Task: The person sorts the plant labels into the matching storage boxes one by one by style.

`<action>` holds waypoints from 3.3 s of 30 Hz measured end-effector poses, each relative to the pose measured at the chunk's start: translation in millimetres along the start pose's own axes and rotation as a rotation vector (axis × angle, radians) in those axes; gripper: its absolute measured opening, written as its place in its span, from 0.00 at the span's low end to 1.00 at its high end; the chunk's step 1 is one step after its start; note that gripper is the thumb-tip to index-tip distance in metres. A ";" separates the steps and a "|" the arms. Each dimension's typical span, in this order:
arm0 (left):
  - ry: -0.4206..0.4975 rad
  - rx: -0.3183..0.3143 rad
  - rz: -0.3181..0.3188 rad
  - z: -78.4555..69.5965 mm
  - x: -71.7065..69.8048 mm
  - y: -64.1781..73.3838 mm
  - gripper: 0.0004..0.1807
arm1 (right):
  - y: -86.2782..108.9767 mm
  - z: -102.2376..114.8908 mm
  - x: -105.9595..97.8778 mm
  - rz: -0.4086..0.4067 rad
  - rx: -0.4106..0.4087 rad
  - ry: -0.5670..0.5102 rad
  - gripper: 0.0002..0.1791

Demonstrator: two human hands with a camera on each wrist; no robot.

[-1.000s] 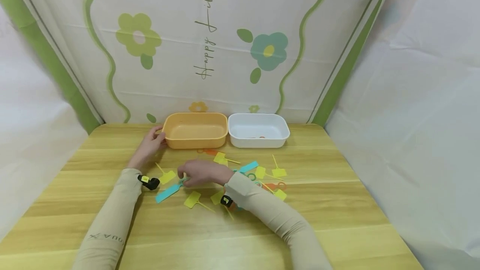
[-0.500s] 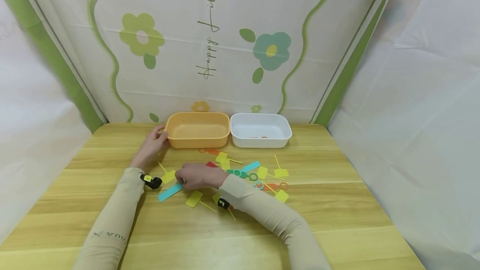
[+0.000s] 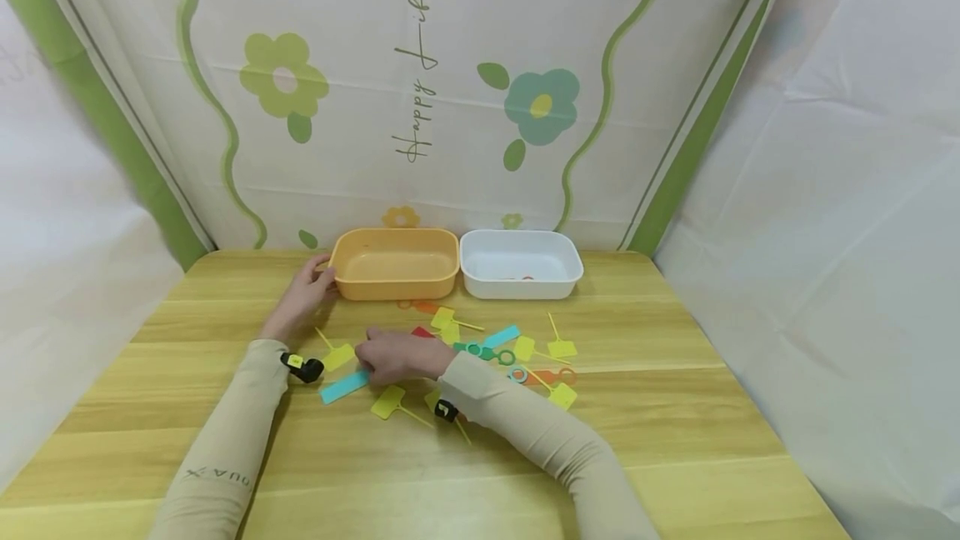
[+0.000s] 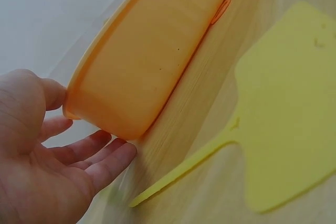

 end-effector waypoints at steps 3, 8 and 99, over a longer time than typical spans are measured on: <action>-0.002 -0.001 -0.005 2.3 -0.2 -0.5 0.31 | 0.6 -0.3 0.3 -0.002 -0.004 0.002 0.08; 0.007 -0.002 -0.016 5.1 -0.3 -1.3 0.30 | 2.3 -1.3 -0.5 0.013 -0.001 -0.019 0.09; -0.021 0.006 0.000 1.7 0.6 2.0 0.30 | 73.4 -281.0 -97.7 -0.086 0.505 -0.333 0.02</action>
Point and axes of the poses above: each hand's wrist, its own y-axis away from the middle knuckle, its own x-axis out of the palm, z = x × y, the point moved 10 cm from there along -y, towards the middle knuckle, and after that the axes turned 13 degrees about x, right-handed, at the moved point
